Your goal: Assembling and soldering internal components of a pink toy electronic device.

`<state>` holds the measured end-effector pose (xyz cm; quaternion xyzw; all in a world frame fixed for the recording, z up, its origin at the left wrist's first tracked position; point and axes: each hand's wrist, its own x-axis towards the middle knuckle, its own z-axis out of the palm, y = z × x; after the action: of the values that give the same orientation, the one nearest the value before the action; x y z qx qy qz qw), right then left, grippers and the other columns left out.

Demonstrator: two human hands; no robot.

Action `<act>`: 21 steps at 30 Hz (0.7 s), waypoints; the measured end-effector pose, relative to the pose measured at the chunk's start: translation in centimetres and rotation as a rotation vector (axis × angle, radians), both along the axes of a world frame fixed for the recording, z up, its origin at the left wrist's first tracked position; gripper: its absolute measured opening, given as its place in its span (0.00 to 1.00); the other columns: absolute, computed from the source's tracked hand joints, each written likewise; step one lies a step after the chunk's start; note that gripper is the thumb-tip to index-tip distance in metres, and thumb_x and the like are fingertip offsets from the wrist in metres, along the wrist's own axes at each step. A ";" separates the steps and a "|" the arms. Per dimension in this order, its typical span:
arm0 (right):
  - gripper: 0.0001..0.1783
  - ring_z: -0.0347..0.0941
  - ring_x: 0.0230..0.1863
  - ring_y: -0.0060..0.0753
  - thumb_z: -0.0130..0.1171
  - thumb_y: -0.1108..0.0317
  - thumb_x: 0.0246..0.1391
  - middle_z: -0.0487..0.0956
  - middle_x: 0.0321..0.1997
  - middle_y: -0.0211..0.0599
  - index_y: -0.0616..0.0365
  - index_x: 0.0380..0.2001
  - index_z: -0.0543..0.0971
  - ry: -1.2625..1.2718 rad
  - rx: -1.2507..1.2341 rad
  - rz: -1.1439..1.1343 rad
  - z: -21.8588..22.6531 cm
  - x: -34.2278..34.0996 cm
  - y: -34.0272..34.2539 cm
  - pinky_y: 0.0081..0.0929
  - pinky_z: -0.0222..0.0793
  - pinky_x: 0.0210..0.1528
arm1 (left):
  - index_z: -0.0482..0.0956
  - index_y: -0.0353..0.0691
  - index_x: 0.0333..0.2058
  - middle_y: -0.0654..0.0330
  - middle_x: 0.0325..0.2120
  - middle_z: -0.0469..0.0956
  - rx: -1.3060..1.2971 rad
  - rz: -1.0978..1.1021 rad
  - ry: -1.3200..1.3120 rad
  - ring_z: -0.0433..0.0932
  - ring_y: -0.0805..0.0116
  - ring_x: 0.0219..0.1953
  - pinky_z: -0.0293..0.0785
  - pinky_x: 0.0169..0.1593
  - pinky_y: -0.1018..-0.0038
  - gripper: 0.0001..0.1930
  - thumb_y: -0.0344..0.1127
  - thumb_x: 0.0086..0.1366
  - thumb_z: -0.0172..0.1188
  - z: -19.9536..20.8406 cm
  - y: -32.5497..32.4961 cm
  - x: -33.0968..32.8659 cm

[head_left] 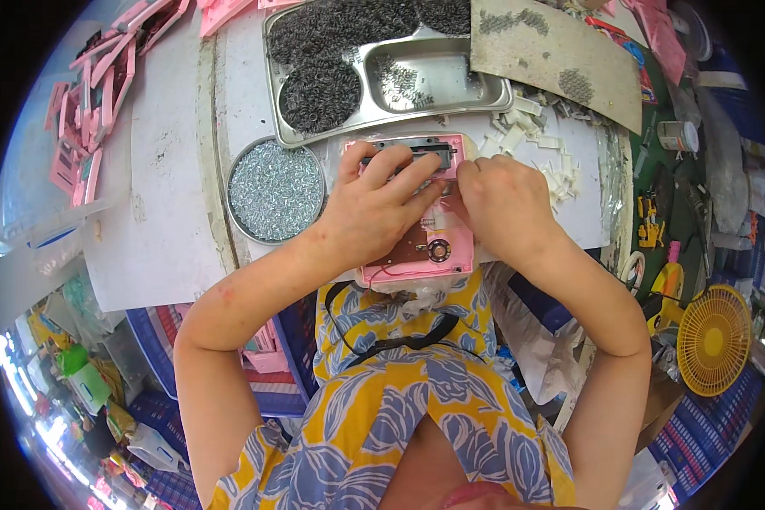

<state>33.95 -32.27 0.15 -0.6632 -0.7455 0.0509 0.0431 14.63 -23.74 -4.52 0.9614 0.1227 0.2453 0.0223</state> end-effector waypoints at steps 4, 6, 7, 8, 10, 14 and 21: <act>0.10 0.83 0.29 0.48 0.66 0.64 0.45 0.82 0.25 0.45 0.60 0.26 0.81 0.262 -0.214 -0.216 0.1 1.1 0.8 0.41 0.78 0.32 | 0.86 0.55 0.45 0.68 0.56 0.73 -0.009 0.016 0.027 0.68 0.63 0.54 0.60 0.59 0.55 0.18 0.38 0.53 0.61 0.0 -0.2 -0.2; 0.12 0.81 0.29 0.53 0.66 0.63 0.45 0.82 0.26 0.48 0.61 0.26 0.79 0.336 -0.245 -0.271 -0.2 0.9 0.8 0.45 0.77 0.34 | 0.86 0.55 0.45 0.68 0.56 0.73 -0.003 0.016 0.037 0.68 0.63 0.55 0.60 0.60 0.55 0.18 0.38 0.53 0.61 0.0 -0.2 -0.3; 0.11 0.82 0.28 0.51 0.66 0.63 0.45 0.82 0.25 0.47 0.60 0.25 0.80 0.276 -0.178 -0.271 -0.5 0.4 0.6 0.44 0.77 0.33 | 0.86 0.55 0.45 0.68 0.57 0.73 -0.001 0.009 0.043 0.68 0.63 0.55 0.59 0.60 0.54 0.18 0.38 0.54 0.61 0.0 -0.2 -0.3; 0.10 0.83 0.28 0.49 0.67 0.64 0.44 0.82 0.24 0.46 0.60 0.24 0.81 0.216 -0.110 -0.270 -0.6 -0.3 0.3 0.43 0.78 0.31 | 0.86 0.55 0.44 0.68 0.57 0.73 -0.006 0.004 0.049 0.68 0.63 0.55 0.59 0.60 0.54 0.18 0.38 0.54 0.61 0.1 -0.2 -0.2; 0.07 0.83 0.27 0.47 0.66 0.66 0.42 0.82 0.23 0.44 0.59 0.23 0.81 0.080 -0.024 -0.253 -0.5 -1.4 0.0 0.40 0.78 0.29 | 0.86 0.54 0.44 0.67 0.57 0.73 -0.015 -0.003 0.061 0.68 0.62 0.55 0.59 0.61 0.54 0.17 0.38 0.54 0.61 0.3 -0.4 -0.1; 0.06 0.83 0.31 0.46 0.64 0.67 0.42 0.81 0.25 0.45 0.59 0.23 0.81 -0.092 -0.013 -0.054 0.2 -2.1 -0.2 0.37 0.78 0.28 | 0.84 0.46 0.47 0.66 0.57 0.71 -0.046 -0.043 0.089 0.67 0.63 0.57 0.55 0.64 0.54 0.20 0.40 0.55 0.60 0.5 0.0 0.1; 0.11 0.83 0.33 0.44 0.61 0.62 0.55 0.84 0.29 0.47 0.58 0.33 0.86 0.096 -0.125 -0.154 5.3 8.1 2.8 0.38 0.78 0.35 | 0.82 0.44 0.51 0.64 0.60 0.72 -0.088 -0.070 0.138 0.69 0.63 0.56 0.55 0.66 0.51 0.23 0.42 0.57 0.63 1.6 0.1 -1.2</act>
<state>42.09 -29.42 5.40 -0.7168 -0.6846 0.1258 0.0410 13.39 -23.63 -2.96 0.9778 0.1009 0.1722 0.0645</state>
